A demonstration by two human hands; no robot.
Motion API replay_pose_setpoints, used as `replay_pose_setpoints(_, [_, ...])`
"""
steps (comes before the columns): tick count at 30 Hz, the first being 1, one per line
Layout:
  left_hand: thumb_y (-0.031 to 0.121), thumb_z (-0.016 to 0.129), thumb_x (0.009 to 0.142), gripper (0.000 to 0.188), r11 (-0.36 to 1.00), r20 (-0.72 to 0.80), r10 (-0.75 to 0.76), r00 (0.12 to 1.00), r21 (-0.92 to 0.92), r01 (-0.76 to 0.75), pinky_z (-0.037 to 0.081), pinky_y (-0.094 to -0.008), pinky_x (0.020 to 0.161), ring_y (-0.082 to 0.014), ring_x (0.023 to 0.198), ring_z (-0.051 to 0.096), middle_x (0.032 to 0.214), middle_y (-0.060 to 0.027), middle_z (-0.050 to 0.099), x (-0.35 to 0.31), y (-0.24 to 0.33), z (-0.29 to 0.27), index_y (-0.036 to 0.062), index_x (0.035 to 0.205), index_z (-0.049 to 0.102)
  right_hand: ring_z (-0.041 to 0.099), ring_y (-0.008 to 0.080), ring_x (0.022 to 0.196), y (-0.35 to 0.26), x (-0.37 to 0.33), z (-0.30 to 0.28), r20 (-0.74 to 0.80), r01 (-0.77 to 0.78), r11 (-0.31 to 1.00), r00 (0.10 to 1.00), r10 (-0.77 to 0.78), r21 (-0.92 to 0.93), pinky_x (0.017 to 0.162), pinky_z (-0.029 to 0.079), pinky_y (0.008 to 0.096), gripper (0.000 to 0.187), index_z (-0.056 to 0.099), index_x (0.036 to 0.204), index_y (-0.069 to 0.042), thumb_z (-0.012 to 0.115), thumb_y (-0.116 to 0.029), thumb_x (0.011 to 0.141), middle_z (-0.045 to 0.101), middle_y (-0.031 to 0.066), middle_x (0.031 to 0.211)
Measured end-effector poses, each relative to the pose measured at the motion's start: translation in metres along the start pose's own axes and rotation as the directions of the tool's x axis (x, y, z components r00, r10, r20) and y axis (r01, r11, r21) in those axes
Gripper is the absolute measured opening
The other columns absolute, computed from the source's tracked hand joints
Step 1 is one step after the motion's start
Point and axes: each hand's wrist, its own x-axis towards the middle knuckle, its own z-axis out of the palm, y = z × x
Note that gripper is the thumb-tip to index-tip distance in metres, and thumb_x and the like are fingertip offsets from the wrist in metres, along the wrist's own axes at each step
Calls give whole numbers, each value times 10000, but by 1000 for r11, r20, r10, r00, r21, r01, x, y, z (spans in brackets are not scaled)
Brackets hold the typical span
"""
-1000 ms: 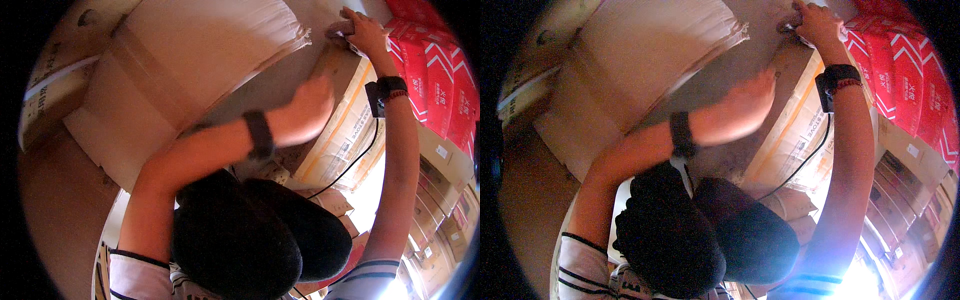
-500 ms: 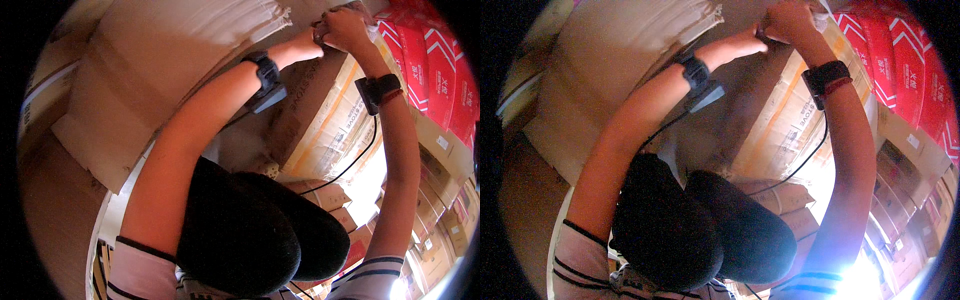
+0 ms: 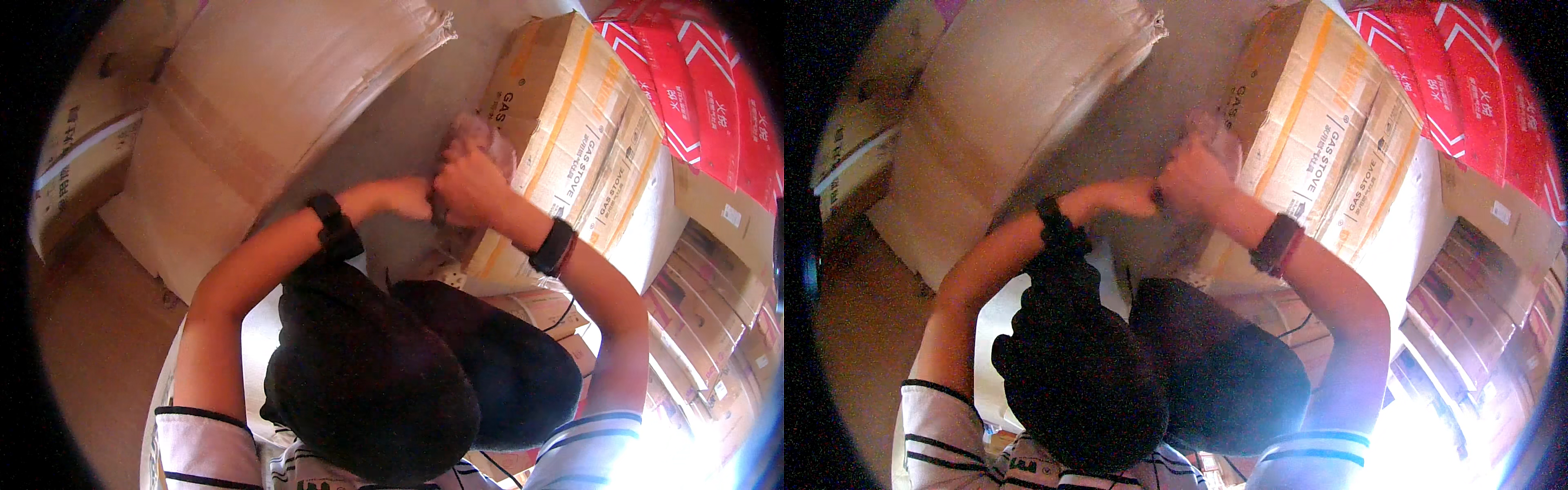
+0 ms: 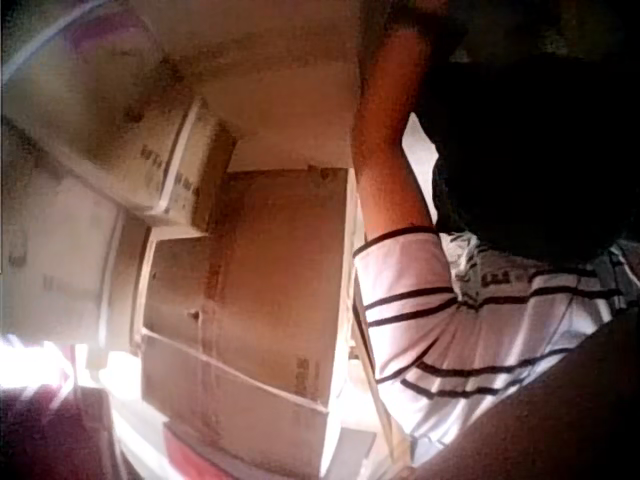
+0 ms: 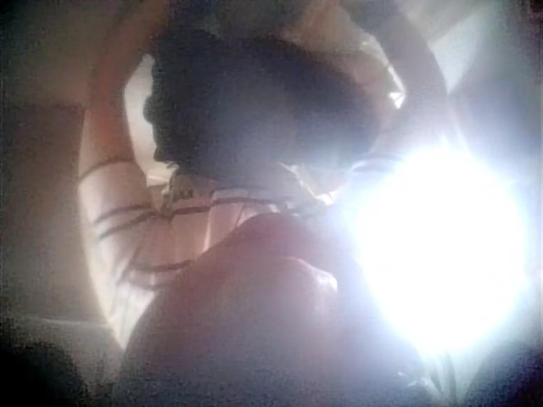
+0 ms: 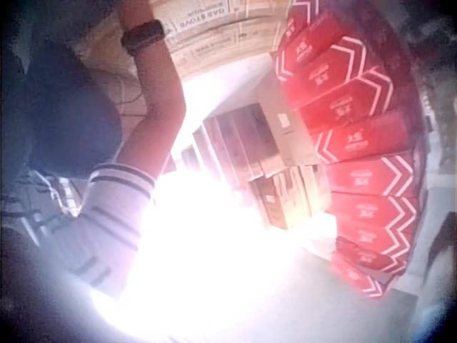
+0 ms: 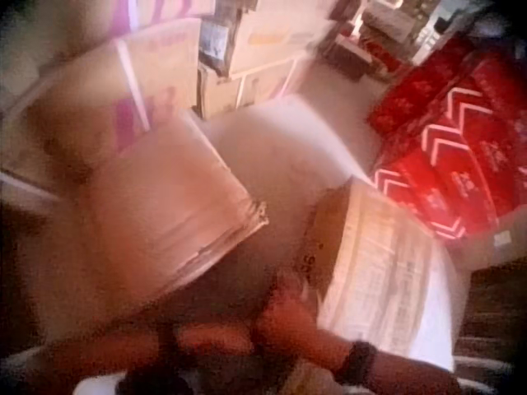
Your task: The person wipes down several cardboard boxes using a cloth, then lifts and moves the boxes onto a stack.
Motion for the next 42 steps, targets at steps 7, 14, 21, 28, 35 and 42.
replay_pose_setpoints(7, [188, 563, 685, 328, 962, 481, 37, 876, 221, -162, 461, -404, 731, -271, 872, 594, 962, -178, 629, -7, -19, 35, -2, 943, 636, 585, 238, 696, -82, -17, 49, 7, 298, 919, 951, -310, 260, 740, 417, 375, 199, 660, 640, -120, 608, -290, 549, 608, 69, 638])
replay_pose_setpoints(14, [148, 533, 715, 217, 951, 129, -42, 991, 310, 0, 466, -389, 671, -265, 827, 601, 882, -176, 632, -9, 33, -33, 11, 850, 636, 581, 281, 709, -66, -32, 8, 85, 239, 862, 948, -307, 447, 681, 447, 401, 277, 655, 680, -91, 615, -285, 487, 597, 102, 694])
replay_pose_setpoints(21, [160, 500, 782, 179, 939, -744, 340, 575, 299, -168, 455, -410, 658, -321, 758, 598, 789, -163, 622, -9, 82, -92, 44, 881, 592, 614, 301, 746, 71, -117, -67, -553, 246, 661, 775, 306, 709, 651, 509, 356, 410, 626, 886, -22, 644, -151, 497, 621, 166, 891])
replay_pose_setpoints(28, [393, 677, 692, 405, 737, -266, 621, 737, 517, -435, 452, -389, 534, -302, 641, 596, 687, -95, 589, -25, 105, -33, 69, 824, 474, 531, 129, 574, 156, -301, 53, 36, 11, -34, -237, 971, 999, 518, 431, 240, 211, 591, 846, -10, 523, -159, 712, 581, 42, 726])
replay_pose_setpoints(35, [372, 626, 717, 322, 295, 185, 694, 696, 809, -509, 453, -354, 526, -250, 590, 573, 642, -66, 546, -14, 54, 34, 91, 773, 477, 530, 154, 610, 99, -350, 226, 511, 370, -423, -183, 840, 827, 554, 439, 278, 188, 566, 765, -64, 540, -242, 711, 562, 38, 712])
replay_pose_setpoints(42, [335, 641, 692, 266, 313, 31, 820, 572, 812, -493, 429, -335, 538, -201, 611, 544, 610, -24, 516, -4, 56, 32, 120, 694, 485, 514, 181, 600, 95, -344, 265, 490, 519, -356, -143, 860, 777, 562, 440, 312, 171, 499, 650, -128, 534, -287, 702, 521, 34, 649])
